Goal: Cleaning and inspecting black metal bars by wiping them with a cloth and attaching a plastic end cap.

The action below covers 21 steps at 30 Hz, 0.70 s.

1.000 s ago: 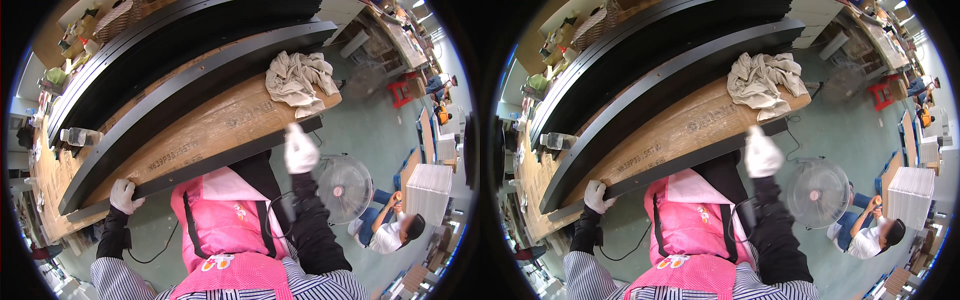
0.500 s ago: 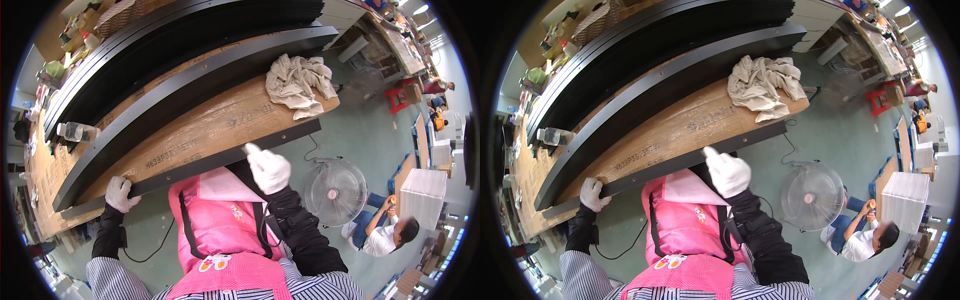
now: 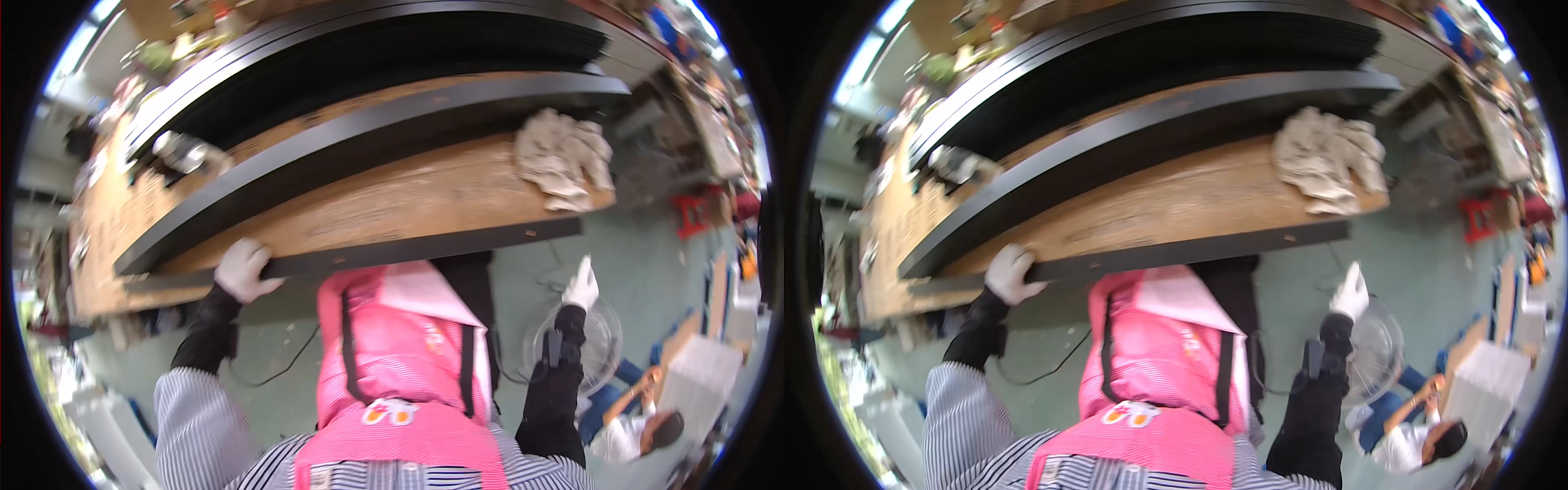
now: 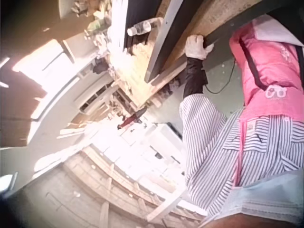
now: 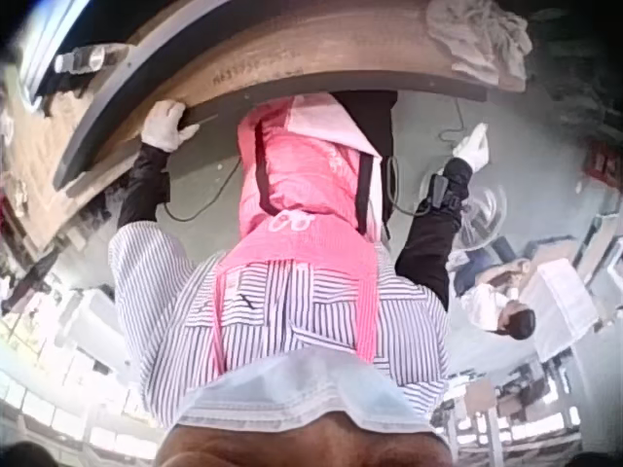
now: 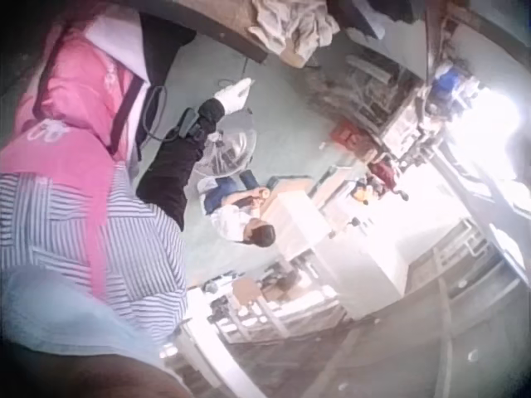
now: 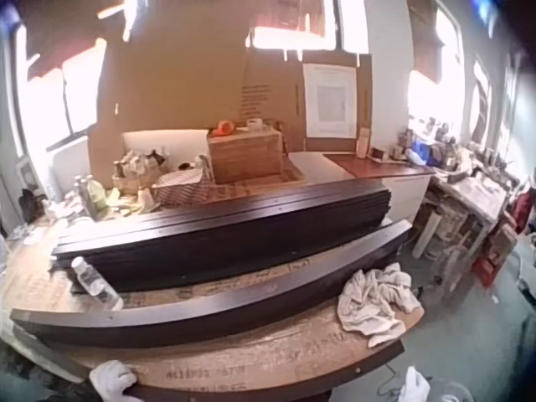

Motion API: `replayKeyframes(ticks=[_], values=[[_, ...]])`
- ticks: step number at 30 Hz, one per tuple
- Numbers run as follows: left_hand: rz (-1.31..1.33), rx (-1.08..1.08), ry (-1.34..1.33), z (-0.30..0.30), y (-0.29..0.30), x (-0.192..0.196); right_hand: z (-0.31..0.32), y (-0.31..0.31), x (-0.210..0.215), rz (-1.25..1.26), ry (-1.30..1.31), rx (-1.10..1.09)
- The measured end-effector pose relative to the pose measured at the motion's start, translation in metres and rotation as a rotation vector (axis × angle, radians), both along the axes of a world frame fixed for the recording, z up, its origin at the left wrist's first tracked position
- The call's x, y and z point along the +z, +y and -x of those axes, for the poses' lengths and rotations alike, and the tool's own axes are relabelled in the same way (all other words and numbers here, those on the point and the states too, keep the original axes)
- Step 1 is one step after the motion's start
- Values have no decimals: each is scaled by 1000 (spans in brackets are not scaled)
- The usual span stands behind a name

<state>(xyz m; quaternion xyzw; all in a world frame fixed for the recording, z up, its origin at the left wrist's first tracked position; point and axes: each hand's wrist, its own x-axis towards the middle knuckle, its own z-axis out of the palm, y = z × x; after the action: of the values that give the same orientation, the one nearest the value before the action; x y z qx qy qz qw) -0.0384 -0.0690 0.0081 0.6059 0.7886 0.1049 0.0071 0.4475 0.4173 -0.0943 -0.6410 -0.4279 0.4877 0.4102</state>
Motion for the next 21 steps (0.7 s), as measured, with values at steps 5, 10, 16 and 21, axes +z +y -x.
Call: replayKeyframes(ticks=[5, 10, 16, 21], values=[[-7, -67, 81, 1, 3, 2, 59, -123, 7, 164, 17, 616], [8, -17, 109, -18, 0, 14, 123, -188, 67, 349, 312, 1186], [-16, 84, 9, -98, 50, 47, 171, -237, 115, 132, 577, 1471], [-41, 68, -72, -157, 83, 63, 185, -289, 119, -23, 701, 956]])
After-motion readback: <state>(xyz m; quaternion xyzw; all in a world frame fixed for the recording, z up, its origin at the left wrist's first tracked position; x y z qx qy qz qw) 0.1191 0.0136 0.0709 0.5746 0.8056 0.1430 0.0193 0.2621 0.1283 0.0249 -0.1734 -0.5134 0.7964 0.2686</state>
